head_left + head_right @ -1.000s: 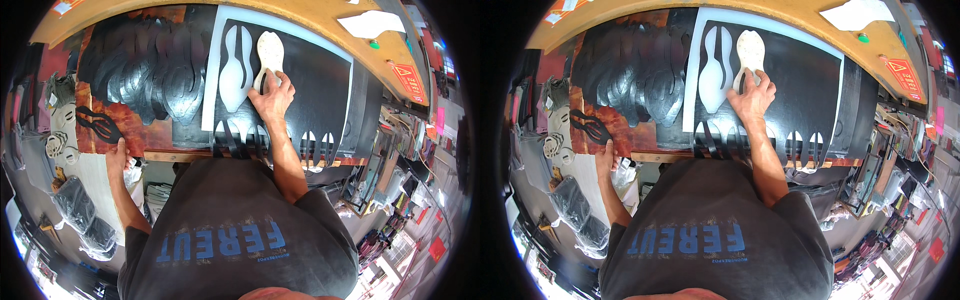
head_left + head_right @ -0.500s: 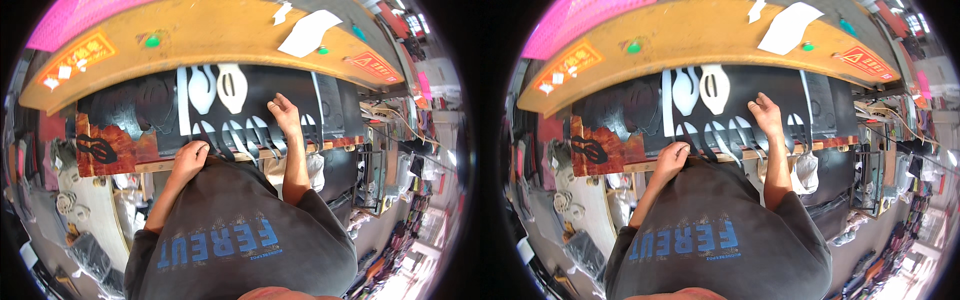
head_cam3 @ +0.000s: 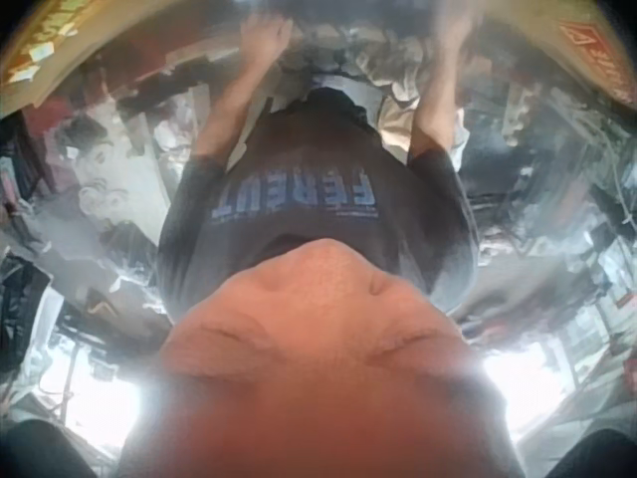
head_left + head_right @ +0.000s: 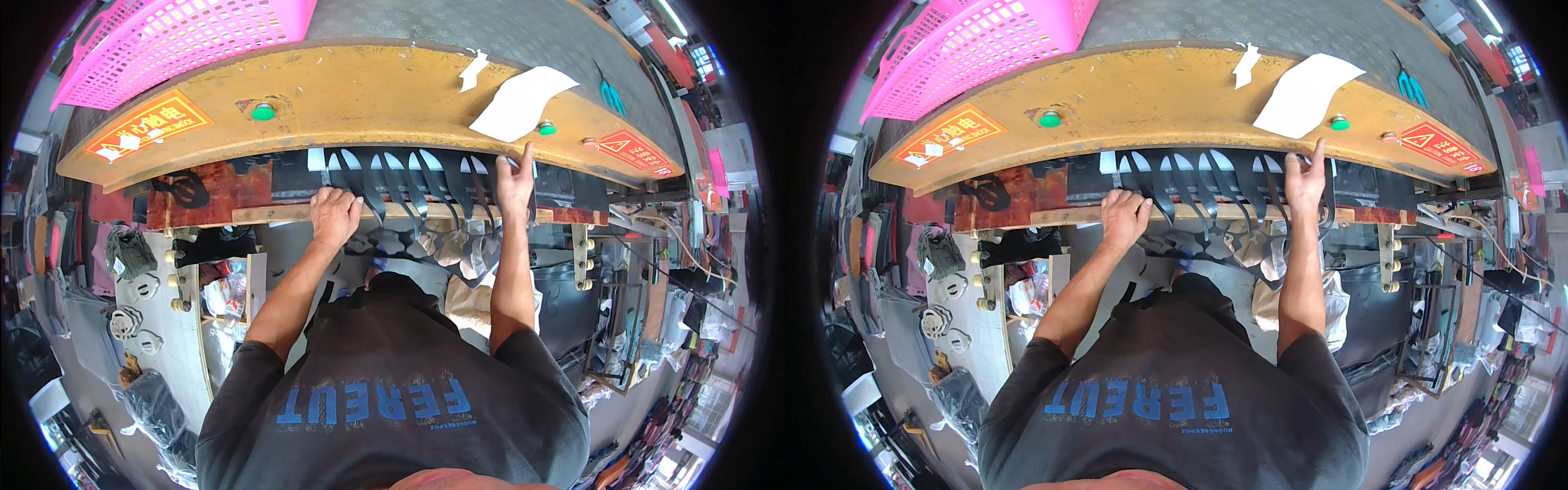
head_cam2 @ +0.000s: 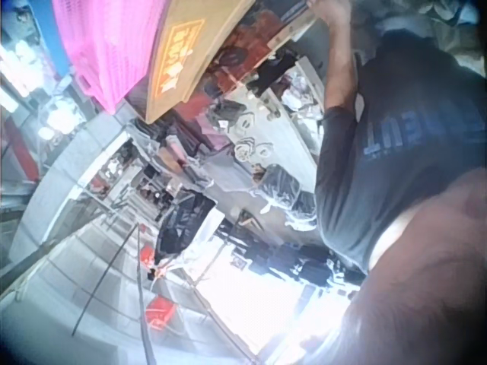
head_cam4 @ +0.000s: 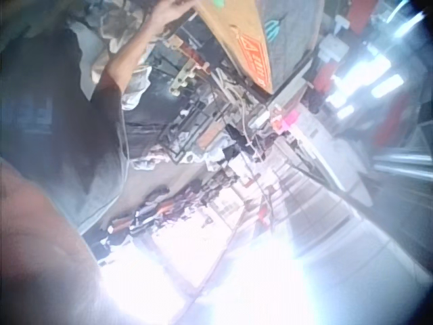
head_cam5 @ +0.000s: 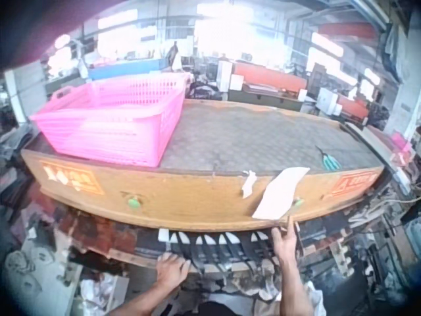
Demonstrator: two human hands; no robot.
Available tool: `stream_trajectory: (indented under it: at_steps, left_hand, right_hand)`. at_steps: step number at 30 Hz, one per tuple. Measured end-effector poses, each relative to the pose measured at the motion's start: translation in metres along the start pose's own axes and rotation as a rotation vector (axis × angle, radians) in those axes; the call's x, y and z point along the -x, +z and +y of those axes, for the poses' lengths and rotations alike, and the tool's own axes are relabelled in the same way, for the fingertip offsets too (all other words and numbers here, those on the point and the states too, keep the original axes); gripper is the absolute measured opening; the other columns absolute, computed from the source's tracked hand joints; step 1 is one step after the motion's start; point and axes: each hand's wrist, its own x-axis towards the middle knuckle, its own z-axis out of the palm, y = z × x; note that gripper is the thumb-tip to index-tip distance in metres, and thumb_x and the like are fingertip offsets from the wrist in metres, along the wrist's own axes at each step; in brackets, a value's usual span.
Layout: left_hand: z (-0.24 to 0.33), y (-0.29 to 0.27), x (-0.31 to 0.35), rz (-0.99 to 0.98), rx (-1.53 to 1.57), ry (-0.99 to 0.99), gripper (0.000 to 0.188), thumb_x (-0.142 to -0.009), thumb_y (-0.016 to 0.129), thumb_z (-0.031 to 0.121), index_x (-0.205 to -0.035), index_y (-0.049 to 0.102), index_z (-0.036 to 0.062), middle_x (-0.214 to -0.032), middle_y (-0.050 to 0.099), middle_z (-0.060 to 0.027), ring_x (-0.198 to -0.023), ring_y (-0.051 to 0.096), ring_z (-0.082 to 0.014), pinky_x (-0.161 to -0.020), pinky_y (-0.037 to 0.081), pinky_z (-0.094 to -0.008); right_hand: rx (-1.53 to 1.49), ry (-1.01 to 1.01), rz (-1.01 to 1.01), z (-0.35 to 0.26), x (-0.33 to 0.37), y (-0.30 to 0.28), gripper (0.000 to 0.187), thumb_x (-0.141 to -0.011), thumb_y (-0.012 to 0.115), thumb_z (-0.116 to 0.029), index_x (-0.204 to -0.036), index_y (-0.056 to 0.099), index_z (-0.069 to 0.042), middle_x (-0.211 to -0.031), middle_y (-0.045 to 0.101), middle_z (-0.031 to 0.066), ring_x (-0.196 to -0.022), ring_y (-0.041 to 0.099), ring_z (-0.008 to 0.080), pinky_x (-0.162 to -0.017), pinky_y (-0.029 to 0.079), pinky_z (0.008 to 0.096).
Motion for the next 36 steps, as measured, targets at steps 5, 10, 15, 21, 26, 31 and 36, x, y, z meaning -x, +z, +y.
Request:
stream_trajectory:
  at_steps: [5,10,15,21,26,31,36]
  left_hand:
    - [-0.012,0.013,-0.016,-0.025,0.002,-0.035,0.014,-0.094,0.075,0.026,-0.086,0.075,0.0141,-0.091,0.071,-0.0049,-0.101,0.063,-0.0317,-0.087,0.049,-0.0492]
    - [-0.015,0.019,-0.026,0.032,0.047,-0.046,0.007,-0.094,0.075,0.021,-0.095,0.078,0.0151,-0.098,0.073,-0.0054,-0.107,0.064,-0.0335,-0.094,0.051,-0.0495]
    - [-0.014,0.016,-0.027,-0.010,0.023,-0.072,0.007,-0.094,0.075,0.018,-0.096,0.079,0.0124,-0.098,0.073,-0.0074,-0.105,0.065,-0.0344,-0.095,0.051,-0.0489]
    - [-0.012,0.021,-0.028,-0.027,0.002,-0.113,0.013,-0.096,0.073,0.025,-0.093,0.078,0.0133,-0.098,0.072,-0.0062,-0.108,0.063,-0.0340,-0.096,0.049,-0.0497]
    - [-0.012,0.024,-0.027,-0.026,-0.019,-0.126,0.014,-0.097,0.072,0.024,-0.093,0.077,0.0124,-0.097,0.072,-0.0072,-0.106,0.062,-0.0342,-0.093,0.048,-0.0493]
    - [0.001,0.006,-0.005,-0.050,-0.009,-0.119,0.014,-0.097,0.071,0.023,-0.096,0.079,0.0119,-0.099,0.072,-0.0072,-0.107,0.062,-0.0339,-0.094,0.048,-0.0485]
    - [0.038,-0.040,0.032,-0.113,0.071,-0.166,0.012,-0.096,0.073,0.019,-0.092,0.078,0.0081,-0.097,0.071,-0.0085,-0.102,0.063,-0.0337,-0.093,0.050,-0.0478]
  right_hand:
    - [0.151,-0.193,0.073,0.015,-0.021,-0.004,0.090,-0.101,0.069,-0.014,-0.175,0.018,-0.002,-0.139,0.067,0.0220,-0.107,0.070,0.0242,-0.092,0.058,0.0371]
    - [0.031,-0.086,-0.008,0.030,-0.011,0.007,0.075,-0.101,0.070,-0.019,-0.166,0.039,0.002,-0.131,0.069,0.0228,-0.107,0.071,0.0282,-0.095,0.058,0.0387]
    - [0.413,-0.291,-0.355,0.056,0.037,0.049,0.035,-0.099,0.075,-0.029,-0.127,0.079,-0.008,-0.120,0.075,0.0150,-0.116,0.071,0.0355,-0.104,0.053,0.0474]
    - [0.485,-0.330,-0.310,0.059,0.044,0.063,0.020,-0.098,0.075,-0.030,-0.102,0.081,-0.011,-0.110,0.073,0.0151,-0.107,0.069,0.0393,-0.096,0.052,0.0515]
    - [0.495,-0.362,-0.266,0.062,0.047,0.066,0.021,-0.097,0.076,-0.029,-0.099,0.079,-0.008,-0.106,0.071,0.0202,-0.096,0.071,0.0433,-0.089,0.057,0.0525]
    - [0.477,-0.314,-0.299,0.050,0.070,0.049,0.022,-0.096,0.078,-0.029,-0.101,0.079,-0.008,-0.109,0.072,0.0208,-0.099,0.071,0.0434,-0.090,0.057,0.0515]
    - [0.772,-0.218,-0.439,0.008,0.117,0.006,0.042,-0.094,0.078,-0.038,-0.123,0.081,-0.008,-0.131,0.072,0.0213,-0.125,0.062,0.0431,-0.111,0.048,0.0529]
